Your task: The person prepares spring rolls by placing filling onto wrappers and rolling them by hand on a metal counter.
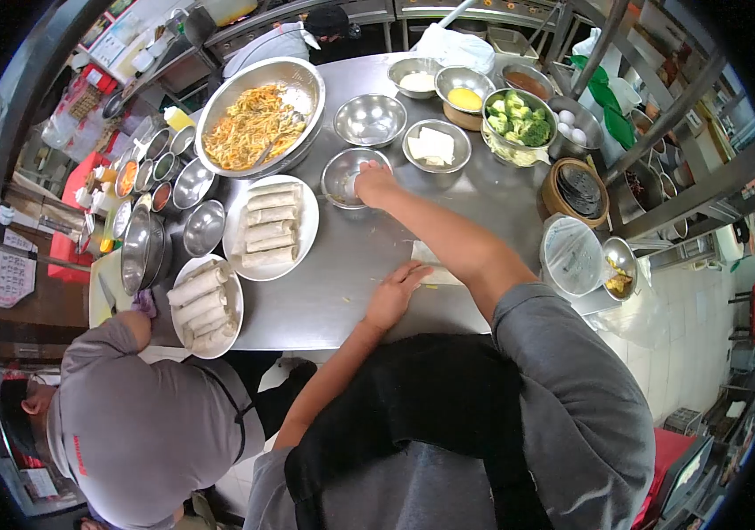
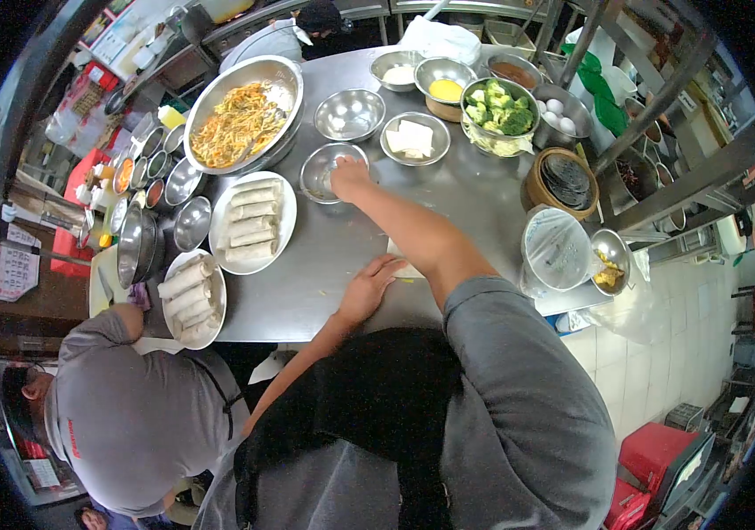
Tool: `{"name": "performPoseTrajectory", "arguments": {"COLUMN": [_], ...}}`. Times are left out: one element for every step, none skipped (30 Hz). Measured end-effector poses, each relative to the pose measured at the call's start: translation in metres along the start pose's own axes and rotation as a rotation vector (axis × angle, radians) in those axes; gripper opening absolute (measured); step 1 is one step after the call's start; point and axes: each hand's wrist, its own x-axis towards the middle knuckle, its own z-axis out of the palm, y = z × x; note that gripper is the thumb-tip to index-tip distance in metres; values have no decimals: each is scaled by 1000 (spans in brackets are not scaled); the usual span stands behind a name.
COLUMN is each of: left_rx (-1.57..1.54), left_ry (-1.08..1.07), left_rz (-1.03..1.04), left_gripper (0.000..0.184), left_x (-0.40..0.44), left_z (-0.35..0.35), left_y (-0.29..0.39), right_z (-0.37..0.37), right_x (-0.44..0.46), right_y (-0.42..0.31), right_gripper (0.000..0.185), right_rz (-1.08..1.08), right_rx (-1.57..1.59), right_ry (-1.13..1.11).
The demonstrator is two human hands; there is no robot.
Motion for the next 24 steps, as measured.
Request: {"name": "performPoseTrajectory", "arguments": {"left_rx": [1, -15, -33, -52, -49, -47, -46, -47, -46, -44, -30, -17, -4, 10, 24, 37, 39, 41, 47, 65, 85, 107, 113, 115], "left_ry": [-8, 3, 9, 14, 10, 4, 0, 1, 4, 10, 3, -4, -12, 5, 22, 38, 26, 17, 9, 1, -5, -9, 2, 16], "left_rz": [-4, -10, -16, -20, -33, -44, -51, -50, -50, -49, -47, -44, -41, -36, -30, -26, -45, -62, -79, -69, -61, -52, -32, -16], "left_gripper": [43, 42, 42, 41, 41, 41, 40, 40, 41, 41, 41, 41, 41, 41, 41, 41, 41, 41, 41, 41, 41, 41, 41, 41], "left_x": [0, 0, -2, -2, -4, -3, -2, -2, -2, -1, 0, 2, 2, 2, 1, 0, -1, -1, -1, 0, 0, 0, 2, 2], "left_z": [1, 3, 7, 8, 9, 7, 6, 7, 8, 8, 6, 3, 2, 3, 5, 6, 7, 7, 7, 7, 6, 5, 4, 6], "left_y": [0, -1, -4, -5, -4, -1, 1, 2, 2, 2, 3, 6, 8, 9, 9, 10, 10, 11, 12, 13, 12, 10, 7, 6], "right_z": [0, -2, 0, -9, -19, -33, -42, -51, -60, -62, -20, 23, 24, 22, 16, 9, 2, -1, 7, 17, 16, 17, 18, 15], "right_x": [11, 25, 29, 19, 10, -3, -21, -46, -75, -101, -117, -129, -153, -180, -198, -205, -211, -216, -216, -210, -206, -202, -198, -196], "right_y": [7, 18, 26, 28, 34, 40, 46, 52, 57, 65, 87, 105, 104, 97, 92, 92, 89, 89, 97, 108, 111, 110, 107, 104], "right_gripper": [29, 28, 28, 25, 24, 23, 27, 27, 28, 28, 28, 29, 31, 34, 37, 40, 44, 50, 53, 56, 60, 57, 55, 52], "right_rz": [-46, -87, -124, 31, 198, 375, 370, 295, 220, 144, -197, -530, -462, -390, -314, -311, -307, -306, -326, -348, -372, -397, -426, -459], "right_rx": [117, 235, 356, 744, 1130, 1512, 1662, 1486, 1309, 1130, 1053, 950, 714, 481, 250, 134, 20, -97, -135, -176, -217, -205, -194, -184], "right_ry": [-61, -125, -190, -216, -234, -237, -294, -322, -348, -374, -237, -99, -119, -139, -160, -143, -128, -113, -51, 16, 85, 72, 57, 37]}}
